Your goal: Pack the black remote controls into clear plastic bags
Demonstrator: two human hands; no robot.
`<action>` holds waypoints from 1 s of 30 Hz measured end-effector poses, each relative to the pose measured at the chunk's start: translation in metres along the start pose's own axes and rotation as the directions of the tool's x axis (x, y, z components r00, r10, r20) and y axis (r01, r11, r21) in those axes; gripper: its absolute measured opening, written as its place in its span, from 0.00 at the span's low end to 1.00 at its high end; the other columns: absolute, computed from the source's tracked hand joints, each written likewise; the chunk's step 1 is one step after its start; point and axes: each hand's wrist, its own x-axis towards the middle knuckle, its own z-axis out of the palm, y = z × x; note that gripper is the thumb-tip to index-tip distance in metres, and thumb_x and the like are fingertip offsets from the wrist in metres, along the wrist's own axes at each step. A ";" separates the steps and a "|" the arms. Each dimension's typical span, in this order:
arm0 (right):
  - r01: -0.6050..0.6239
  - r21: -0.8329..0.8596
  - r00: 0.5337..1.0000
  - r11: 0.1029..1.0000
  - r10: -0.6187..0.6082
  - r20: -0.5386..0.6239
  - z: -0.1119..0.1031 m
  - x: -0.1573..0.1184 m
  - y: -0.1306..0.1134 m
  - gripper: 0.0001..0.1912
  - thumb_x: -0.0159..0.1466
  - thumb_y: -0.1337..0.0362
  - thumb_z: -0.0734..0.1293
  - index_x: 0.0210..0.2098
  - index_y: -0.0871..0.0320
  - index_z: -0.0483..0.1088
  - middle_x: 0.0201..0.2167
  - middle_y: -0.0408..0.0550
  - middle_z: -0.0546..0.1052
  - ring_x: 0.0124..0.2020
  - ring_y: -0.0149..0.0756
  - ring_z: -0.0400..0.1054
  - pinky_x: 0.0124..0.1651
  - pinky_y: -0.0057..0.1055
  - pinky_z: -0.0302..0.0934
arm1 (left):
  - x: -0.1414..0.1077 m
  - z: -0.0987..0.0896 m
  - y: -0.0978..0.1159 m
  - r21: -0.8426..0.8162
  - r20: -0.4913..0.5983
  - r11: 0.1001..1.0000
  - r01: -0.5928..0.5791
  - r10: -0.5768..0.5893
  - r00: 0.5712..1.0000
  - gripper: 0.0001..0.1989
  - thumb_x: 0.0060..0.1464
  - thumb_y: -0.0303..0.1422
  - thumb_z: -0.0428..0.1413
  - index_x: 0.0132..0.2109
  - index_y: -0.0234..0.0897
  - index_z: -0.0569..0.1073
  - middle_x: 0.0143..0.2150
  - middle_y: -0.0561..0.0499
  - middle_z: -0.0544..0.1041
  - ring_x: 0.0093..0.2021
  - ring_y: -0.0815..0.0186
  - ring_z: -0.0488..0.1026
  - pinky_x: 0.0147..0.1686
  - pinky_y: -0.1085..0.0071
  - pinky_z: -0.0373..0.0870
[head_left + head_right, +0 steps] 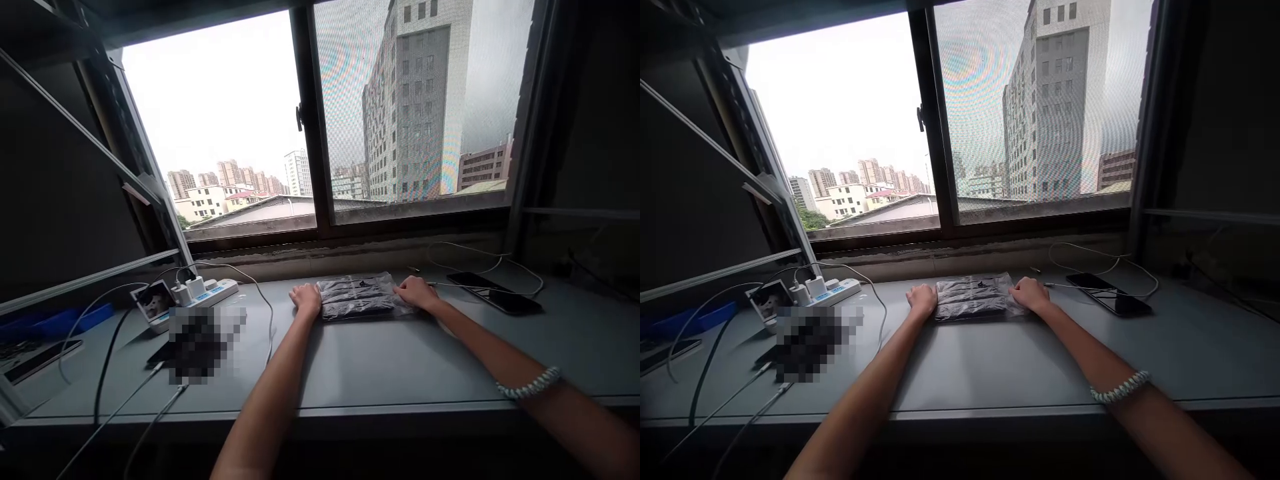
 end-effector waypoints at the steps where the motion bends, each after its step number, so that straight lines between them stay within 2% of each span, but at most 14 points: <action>1: 0.006 0.009 1.000 1.000 -0.006 -0.007 0.000 0.000 0.000 0.20 0.57 0.56 0.60 0.12 0.57 0.64 0.22 0.51 0.74 0.28 0.39 0.69 0.25 0.28 0.49 | 0.000 0.000 0.000 -0.001 -0.003 1.000 -0.002 0.002 1.000 0.21 0.60 0.37 0.40 0.44 0.31 0.75 0.46 0.39 0.75 0.51 0.54 0.65 0.47 0.63 0.57; 8: 0.085 0.078 0.996 0.993 -0.087 0.027 0.006 0.004 0.001 0.22 0.59 0.55 0.58 0.15 0.58 0.70 0.20 0.49 0.74 0.27 0.36 0.69 0.26 0.27 0.50 | 0.000 0.002 0.002 -0.012 -0.029 1.000 -0.016 0.015 0.999 0.18 0.59 0.35 0.42 0.42 0.33 0.75 0.45 0.39 0.75 0.50 0.54 0.65 0.47 0.63 0.57; 11: 0.051 0.086 0.999 0.995 -0.050 -0.013 0.006 0.004 0.002 0.20 0.59 0.53 0.59 0.18 0.57 0.73 0.23 0.49 0.76 0.29 0.38 0.70 0.26 0.27 0.51 | 0.001 0.001 0.000 -0.014 -0.063 1.000 0.000 0.000 0.998 0.17 0.59 0.34 0.43 0.42 0.33 0.75 0.45 0.39 0.74 0.50 0.54 0.66 0.49 0.61 0.55; 16: -0.012 0.110 0.984 0.994 0.031 -0.175 -0.002 -0.001 0.000 0.15 0.57 0.53 0.61 0.27 0.52 0.77 0.31 0.47 0.79 0.37 0.43 0.71 0.29 0.29 0.53 | 0.003 -0.004 -0.005 -0.171 -0.266 0.984 0.044 -0.089 0.960 0.20 0.61 0.36 0.39 0.41 0.40 0.75 0.46 0.43 0.71 0.47 0.57 0.66 0.49 0.59 0.55; 19: -0.009 0.154 0.977 0.988 0.041 -0.208 -0.005 -0.002 -0.001 0.16 0.60 0.55 0.59 0.33 0.51 0.77 0.37 0.47 0.78 0.40 0.43 0.70 0.30 0.29 0.54 | 0.001 -0.010 -0.002 -0.276 -0.341 0.961 -0.001 -0.097 0.935 0.17 0.60 0.37 0.43 0.40 0.43 0.76 0.44 0.46 0.71 0.46 0.59 0.65 0.48 0.61 0.56; 21: -0.003 0.170 0.979 0.986 0.038 -0.202 -0.004 -0.001 -0.001 0.18 0.62 0.56 0.57 0.36 0.52 0.77 0.41 0.48 0.77 0.40 0.42 0.70 0.29 0.28 0.53 | -0.004 -0.015 0.004 -0.285 -0.385 0.955 -0.077 -0.041 0.922 0.15 0.58 0.38 0.46 0.39 0.43 0.77 0.43 0.47 0.71 0.46 0.59 0.65 0.47 0.61 0.56; 25: 0.037 0.169 0.970 0.985 0.005 -0.242 0.000 0.001 0.001 0.18 0.62 0.57 0.57 0.36 0.54 0.77 0.46 0.49 0.75 0.41 0.42 0.70 0.30 0.28 0.54 | -0.019 -0.026 0.022 -0.206 -0.458 0.936 -0.286 0.166 0.873 0.11 0.56 0.38 0.51 0.35 0.43 0.77 0.43 0.49 0.70 0.45 0.61 0.64 0.47 0.62 0.55; 30: 0.095 0.150 0.950 0.984 -0.045 -0.309 0.001 -0.001 0.002 0.13 0.58 0.58 0.62 0.29 0.55 0.77 0.44 0.46 0.76 0.40 0.39 0.70 0.31 0.27 0.56 | -0.040 -0.030 0.046 -0.157 -0.452 0.809 -0.566 0.451 0.770 0.07 0.53 0.38 0.56 0.33 0.42 0.77 0.44 0.51 0.70 0.45 0.64 0.65 0.47 0.65 0.55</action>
